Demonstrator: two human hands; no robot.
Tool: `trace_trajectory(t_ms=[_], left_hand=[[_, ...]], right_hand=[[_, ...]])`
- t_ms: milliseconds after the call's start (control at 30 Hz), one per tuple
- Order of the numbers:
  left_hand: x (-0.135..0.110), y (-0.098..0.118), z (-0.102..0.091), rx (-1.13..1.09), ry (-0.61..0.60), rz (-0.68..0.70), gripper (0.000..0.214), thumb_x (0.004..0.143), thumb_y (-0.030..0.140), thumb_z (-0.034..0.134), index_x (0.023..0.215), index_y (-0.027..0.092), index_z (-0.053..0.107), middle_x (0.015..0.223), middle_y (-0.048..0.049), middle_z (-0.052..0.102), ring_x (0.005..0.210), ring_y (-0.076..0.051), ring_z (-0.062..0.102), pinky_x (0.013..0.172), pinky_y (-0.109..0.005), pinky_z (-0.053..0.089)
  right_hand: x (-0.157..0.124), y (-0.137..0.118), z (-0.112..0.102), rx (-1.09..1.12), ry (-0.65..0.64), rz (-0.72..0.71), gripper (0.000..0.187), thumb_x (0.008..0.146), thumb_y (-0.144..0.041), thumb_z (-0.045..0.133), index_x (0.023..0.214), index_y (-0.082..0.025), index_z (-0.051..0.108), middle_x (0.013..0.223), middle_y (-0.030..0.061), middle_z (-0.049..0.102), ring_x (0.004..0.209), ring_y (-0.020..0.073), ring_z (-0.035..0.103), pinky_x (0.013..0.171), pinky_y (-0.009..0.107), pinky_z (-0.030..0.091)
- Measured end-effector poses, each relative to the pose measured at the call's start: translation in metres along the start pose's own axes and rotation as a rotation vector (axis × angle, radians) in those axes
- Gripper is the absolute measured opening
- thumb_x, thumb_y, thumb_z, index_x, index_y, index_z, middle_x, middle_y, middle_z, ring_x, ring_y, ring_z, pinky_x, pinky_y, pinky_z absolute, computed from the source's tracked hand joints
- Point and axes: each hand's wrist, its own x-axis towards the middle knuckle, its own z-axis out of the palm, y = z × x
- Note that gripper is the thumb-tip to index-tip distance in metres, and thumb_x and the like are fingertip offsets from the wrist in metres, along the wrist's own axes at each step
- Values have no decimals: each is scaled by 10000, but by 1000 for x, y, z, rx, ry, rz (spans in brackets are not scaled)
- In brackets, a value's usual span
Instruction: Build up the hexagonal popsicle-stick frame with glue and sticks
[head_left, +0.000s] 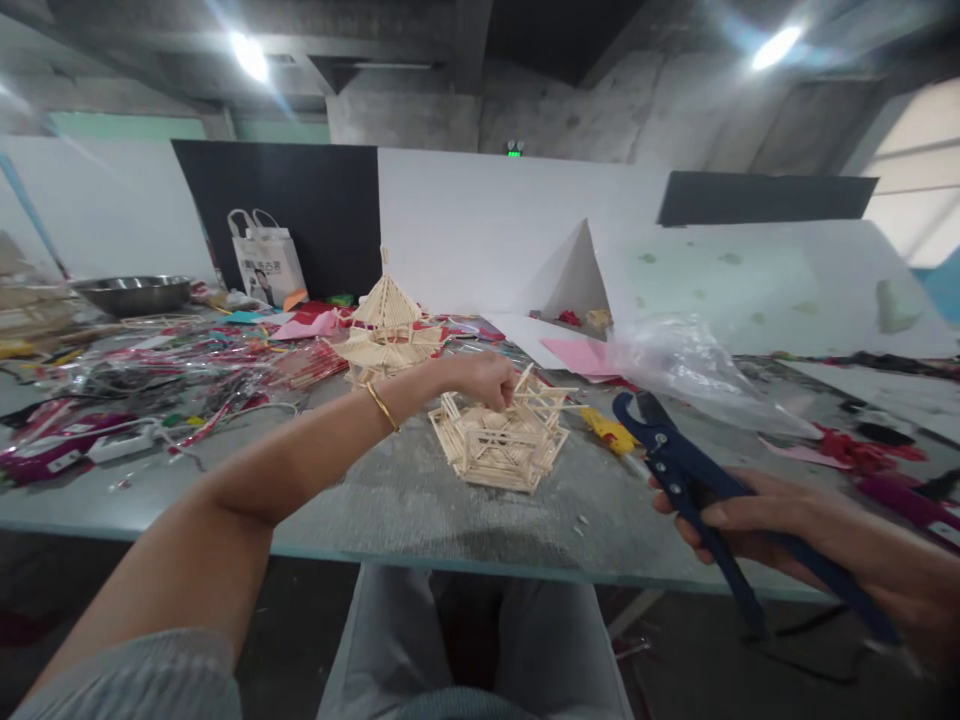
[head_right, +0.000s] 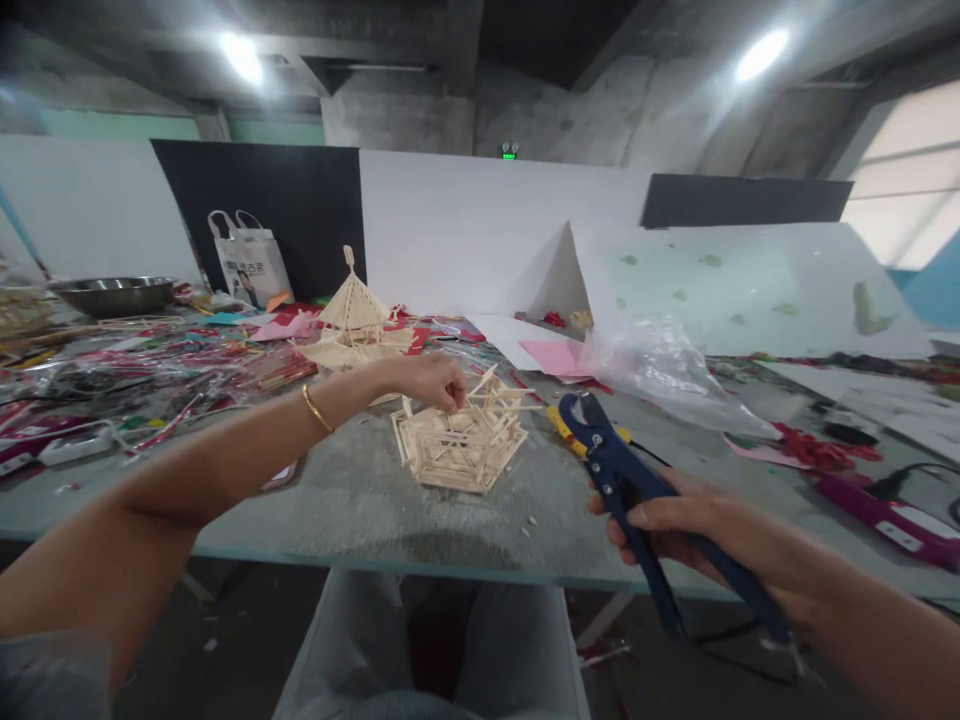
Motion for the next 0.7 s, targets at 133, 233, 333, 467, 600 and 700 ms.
trace_trajectory(t_ms=[133,233,333,467,600,700], left_hand=[[1,-4,1,-38,3,19,191,636,111,597,780,133,721,735,-38,689,654,-121,571,610,-248,388],[2,-6,2,-30,18,14,161,630,121,594,738,150,711,700,-18,684,638,-115,569,600,-239,386],[2,-5,3,-27,21,-10,169,627,122,586,740,145,711,710,-22,693,659,-122,583,598,-233,383],[2,-5,3,-29,24,-6,180,628,119,593,755,141,719,733,-25,704,676,-127,588,603,-232,381],[2,-4,4,-8,42,13,140,655,138,601,736,140,715,717,-22,698,646,-120,568,589,-237,364],[0,-3,4,7,55,30,128,679,154,609,751,141,715,719,-24,696,640,-114,560,591,-236,359]], right_hand=[[-1,11,4,-47,-78,37,524,438,-539,840,817,-201,711,857,87,663,764,257,609,686,293,562],[-5,13,8,-122,-139,35,529,490,-647,796,764,-207,695,759,73,645,739,260,605,689,313,550],[-8,18,9,-149,-176,25,507,607,-686,745,781,-215,673,762,52,646,737,236,609,688,300,532],[-11,25,7,-142,-177,63,539,701,-716,673,876,-206,667,805,58,652,756,218,611,637,267,490],[-12,25,6,-143,-173,53,588,694,-737,657,937,-202,659,845,69,659,799,228,615,677,280,488],[-12,24,7,-183,-157,18,582,689,-739,647,923,-207,657,809,57,655,767,239,620,663,300,486]])
